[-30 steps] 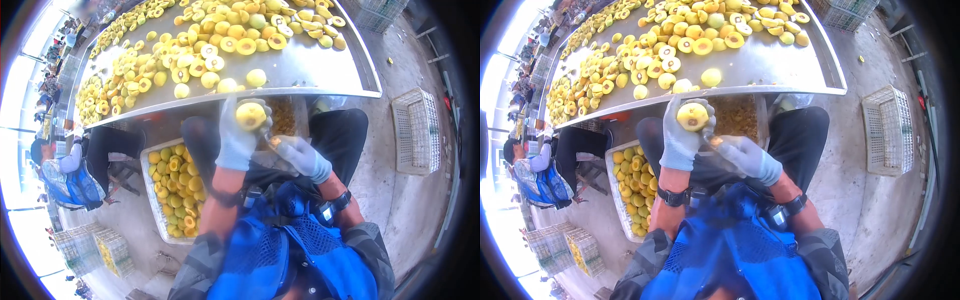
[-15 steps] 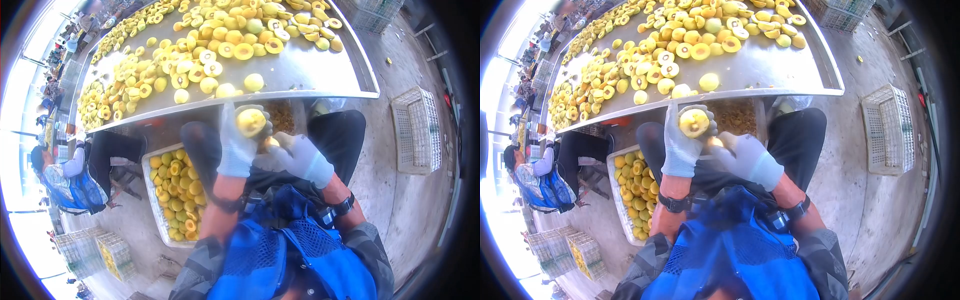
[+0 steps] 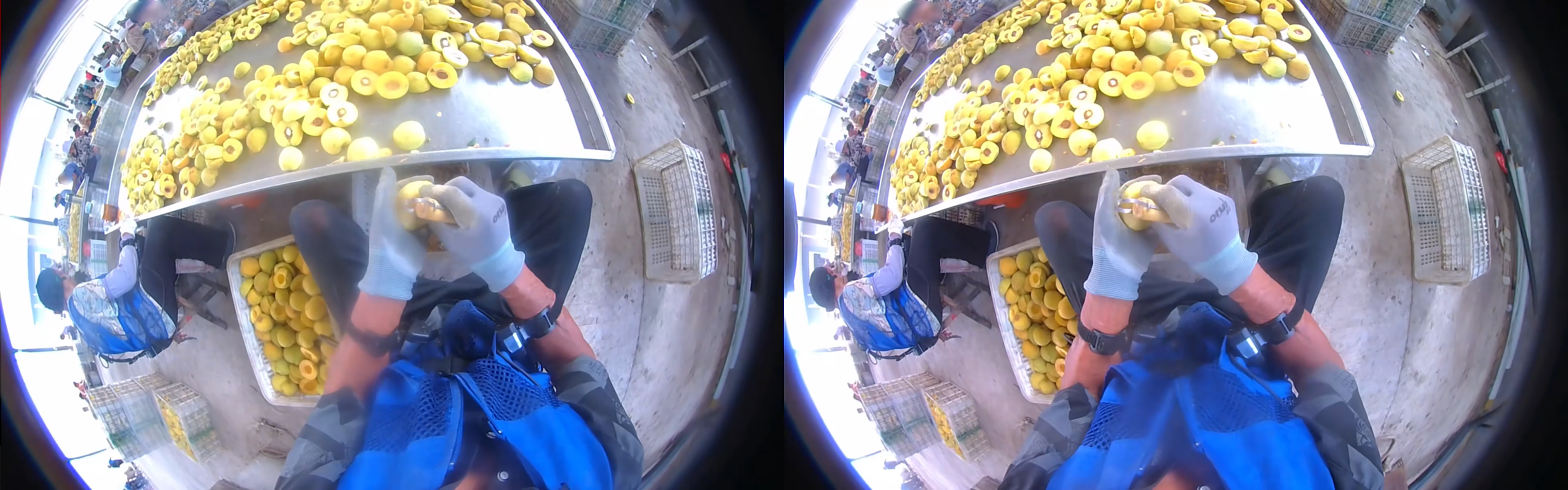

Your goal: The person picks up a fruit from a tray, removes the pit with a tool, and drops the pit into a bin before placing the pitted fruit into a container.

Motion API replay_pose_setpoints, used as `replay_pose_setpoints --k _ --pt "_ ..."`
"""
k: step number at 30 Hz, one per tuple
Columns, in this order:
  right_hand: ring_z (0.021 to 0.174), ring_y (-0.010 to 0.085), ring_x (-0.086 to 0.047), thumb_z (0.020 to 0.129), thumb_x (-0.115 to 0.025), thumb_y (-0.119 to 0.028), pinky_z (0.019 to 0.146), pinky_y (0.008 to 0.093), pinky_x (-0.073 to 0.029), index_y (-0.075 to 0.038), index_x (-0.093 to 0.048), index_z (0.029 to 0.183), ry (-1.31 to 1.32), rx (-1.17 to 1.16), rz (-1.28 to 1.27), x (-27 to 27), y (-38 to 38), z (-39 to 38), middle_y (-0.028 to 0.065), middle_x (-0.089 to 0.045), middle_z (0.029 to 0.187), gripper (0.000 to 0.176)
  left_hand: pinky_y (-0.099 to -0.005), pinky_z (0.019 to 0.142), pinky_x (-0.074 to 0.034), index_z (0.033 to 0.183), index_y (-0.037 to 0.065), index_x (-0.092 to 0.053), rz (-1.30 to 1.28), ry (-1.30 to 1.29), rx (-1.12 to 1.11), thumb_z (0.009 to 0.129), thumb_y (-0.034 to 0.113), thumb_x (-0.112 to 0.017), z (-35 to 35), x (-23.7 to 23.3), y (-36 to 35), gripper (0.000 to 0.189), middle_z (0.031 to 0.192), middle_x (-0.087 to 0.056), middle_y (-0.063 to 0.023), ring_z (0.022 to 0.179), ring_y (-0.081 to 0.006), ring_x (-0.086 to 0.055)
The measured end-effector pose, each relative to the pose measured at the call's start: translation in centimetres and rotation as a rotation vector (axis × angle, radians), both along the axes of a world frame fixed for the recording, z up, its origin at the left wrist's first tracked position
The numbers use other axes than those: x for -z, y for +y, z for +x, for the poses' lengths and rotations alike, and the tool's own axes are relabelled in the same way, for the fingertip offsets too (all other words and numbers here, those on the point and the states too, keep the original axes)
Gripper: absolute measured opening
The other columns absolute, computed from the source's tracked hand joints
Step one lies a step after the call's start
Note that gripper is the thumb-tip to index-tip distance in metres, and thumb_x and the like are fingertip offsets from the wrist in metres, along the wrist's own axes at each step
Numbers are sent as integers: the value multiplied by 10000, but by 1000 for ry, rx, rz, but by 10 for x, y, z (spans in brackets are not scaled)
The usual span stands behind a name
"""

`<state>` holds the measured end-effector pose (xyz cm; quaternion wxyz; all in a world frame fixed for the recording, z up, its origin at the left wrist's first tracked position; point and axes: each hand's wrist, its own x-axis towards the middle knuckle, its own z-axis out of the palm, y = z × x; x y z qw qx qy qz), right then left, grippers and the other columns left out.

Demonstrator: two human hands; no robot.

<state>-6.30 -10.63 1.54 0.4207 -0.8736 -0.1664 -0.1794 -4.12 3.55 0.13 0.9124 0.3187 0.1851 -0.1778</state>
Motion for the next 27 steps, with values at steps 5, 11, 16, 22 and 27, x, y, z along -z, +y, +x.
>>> replay_pose_setpoints --k 5,11,16,22,27 --pt "789 370 -668 848 -725 -198 678 434 -531 -65 -667 1021 62 20 41 9 -10 -4 150 -689 910 227 -368 892 -547 1219 23 -587 789 -555 -75 1049 471 -474 -2 21 -4 492 1093 -660 -128 971 -230 -655" --pt "806 450 -665 947 -649 -283 690 495 -515 -10 -603 1104 483 -40 -1 -14 -22 -14 267 -665 840 318 -382 766 -562 1176 28 -580 37 -98 -133 1021 577 -474 10 1 0 580 981 -647 -137 866 -261 -640" --pt "845 466 -669 962 -628 -278 704 501 -519 22 -576 1090 480 -86 175 -13 -1 -18 291 -670 864 330 -382 778 -564 1178 30 -580 32 -39 -97 1028 628 -385 4 -7 -7 647 982 -647 -137 872 -267 -643" --pt "847 477 -666 955 -610 -254 705 507 -521 44 -563 1126 406 -92 105 4 5 -14 296 -673 879 347 -365 795 -565 1201 29 -578 45 -190 -166 1066 477 -383 -1 -9 -16 507 1036 -641 -136 888 -255 -648" --pt "831 480 -664 961 -584 -253 703 521 -521 48 -554 1129 518 -32 160 -5 12 -17 296 -672 862 347 -344 788 -566 1189 19 -575 230 -313 -209 1063 347 -379 -7 3 -20 403 1030 -643 -144 868 -245 -662"
